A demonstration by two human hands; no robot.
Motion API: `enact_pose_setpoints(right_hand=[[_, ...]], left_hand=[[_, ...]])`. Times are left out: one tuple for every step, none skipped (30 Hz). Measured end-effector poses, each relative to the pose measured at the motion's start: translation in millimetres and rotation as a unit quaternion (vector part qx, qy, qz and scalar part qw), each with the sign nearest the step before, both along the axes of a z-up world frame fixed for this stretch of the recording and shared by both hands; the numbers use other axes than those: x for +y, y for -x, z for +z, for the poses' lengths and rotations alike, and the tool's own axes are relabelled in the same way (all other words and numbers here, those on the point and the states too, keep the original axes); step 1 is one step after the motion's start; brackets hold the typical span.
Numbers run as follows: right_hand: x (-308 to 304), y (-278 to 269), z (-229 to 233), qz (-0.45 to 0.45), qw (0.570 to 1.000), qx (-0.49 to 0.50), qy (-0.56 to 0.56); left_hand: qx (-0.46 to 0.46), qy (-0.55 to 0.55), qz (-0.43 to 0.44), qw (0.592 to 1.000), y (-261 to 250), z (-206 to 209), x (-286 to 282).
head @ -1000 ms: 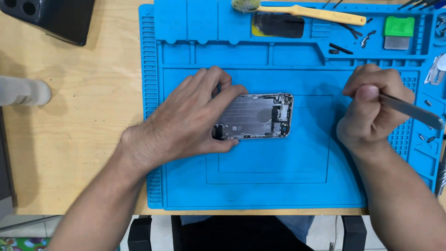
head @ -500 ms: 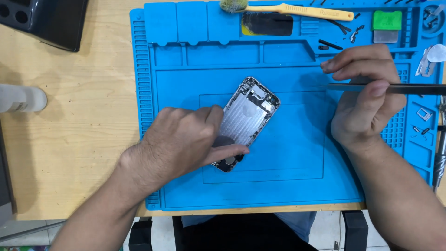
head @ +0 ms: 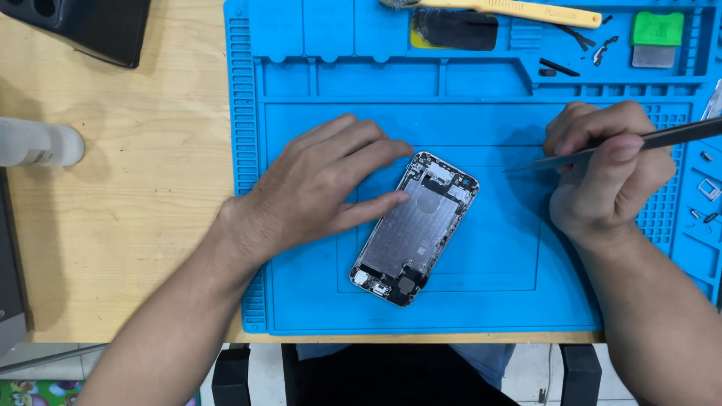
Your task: Disassembling and inspecting internal components of a mobile phone using precision tools on a repair mat.
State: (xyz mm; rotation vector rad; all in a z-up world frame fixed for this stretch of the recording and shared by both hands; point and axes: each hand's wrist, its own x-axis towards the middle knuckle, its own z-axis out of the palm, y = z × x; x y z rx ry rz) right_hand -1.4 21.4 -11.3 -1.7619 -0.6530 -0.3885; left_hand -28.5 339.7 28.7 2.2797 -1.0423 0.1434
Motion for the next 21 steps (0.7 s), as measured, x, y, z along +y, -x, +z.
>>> enact_pose_setpoints(right_hand=[[1, 1, 2, 0.002, 1.000, 0.005, 0.013], [2, 1, 3, 0.000, 1.000, 0.006, 0.012], [2, 1, 3, 0.004, 1.000, -0.002, 0.024], [3, 1, 3, 0.007, 0.999, -0.009, 0.036], [3, 1, 2, 0.004, 0.999, -0.009, 0.036], [3, 1, 1, 0.014, 0.999, -0.016, 0.042], [4, 1, -1, 0.025, 0.998, -0.023, 0.048], [4, 1, 0, 0.024, 0.998, -0.022, 0.048], [5, 1, 0, 0.035, 0.997, -0.031, 0.054], [6, 1, 1, 0.048, 0.996, -0.041, 0.059], [6, 1, -1, 0.048, 0.996, -0.042, 0.059], [5, 1, -2, 0.040, 0.997, -0.041, 0.055], [5, 1, -4, 0.033, 0.997, -0.040, 0.051], [4, 0, -3, 0.033, 0.997, -0.041, 0.051], [3, 0, -3, 0.029, 0.998, -0.037, 0.049], [2, 1, -3, 0.025, 0.998, -0.032, 0.047], [5, 1, -2, 0.024, 0.998, -0.033, 0.047], [7, 2, 0, 0.025, 0.998, -0.035, 0.043], [8, 1, 2, 0.026, 0.998, -0.038, 0.039], [9, 1, 4, 0.021, 0.998, -0.040, 0.043], [10, 0, 5, 0.036, 0.997, -0.053, 0.050]], left_hand=[[-0.002, 0.003, -0.005, 1.000, -1, 1, -2], [-0.002, 0.002, -0.007, 1.000, 1, 1, -5], [-0.010, -0.063, 0.010, 0.998, 2, 1, -9], [-0.019, -0.127, 0.026, 0.991, 3, 1, -12], [-0.019, -0.127, 0.023, 0.991, 3, 1, -14], [-0.023, -0.137, 0.027, 0.990, 4, 1, -15], [-0.027, -0.148, 0.031, 0.988, 5, 1, -16], [-0.026, -0.147, 0.030, 0.988, 4, 2, -17], [-0.004, -0.127, 0.030, 0.991, 4, 3, -17], [0.018, -0.106, 0.032, 0.994, 4, 4, -17], [0.018, -0.106, 0.033, 0.994, 4, 4, -17], [0.034, -0.101, 0.044, 0.993, 4, 4, -18], [0.051, -0.097, 0.055, 0.992, 4, 4, -18], [0.050, -0.097, 0.055, 0.993, 3, 3, -17], [0.036, -0.110, 0.067, 0.991, 3, 3, -16], [0.021, -0.123, 0.078, 0.989, 3, 2, -16], [0.020, -0.123, 0.077, 0.989, 4, 5, -14], [0.040, -0.117, 0.073, 0.990, 3, 7, -13], [0.060, -0.111, 0.068, 0.990, 2, 9, -13], [0.058, -0.108, 0.063, 0.991, 3, 9, -13], [0.130, -0.073, 0.045, 0.988, 3, 10, -13]])
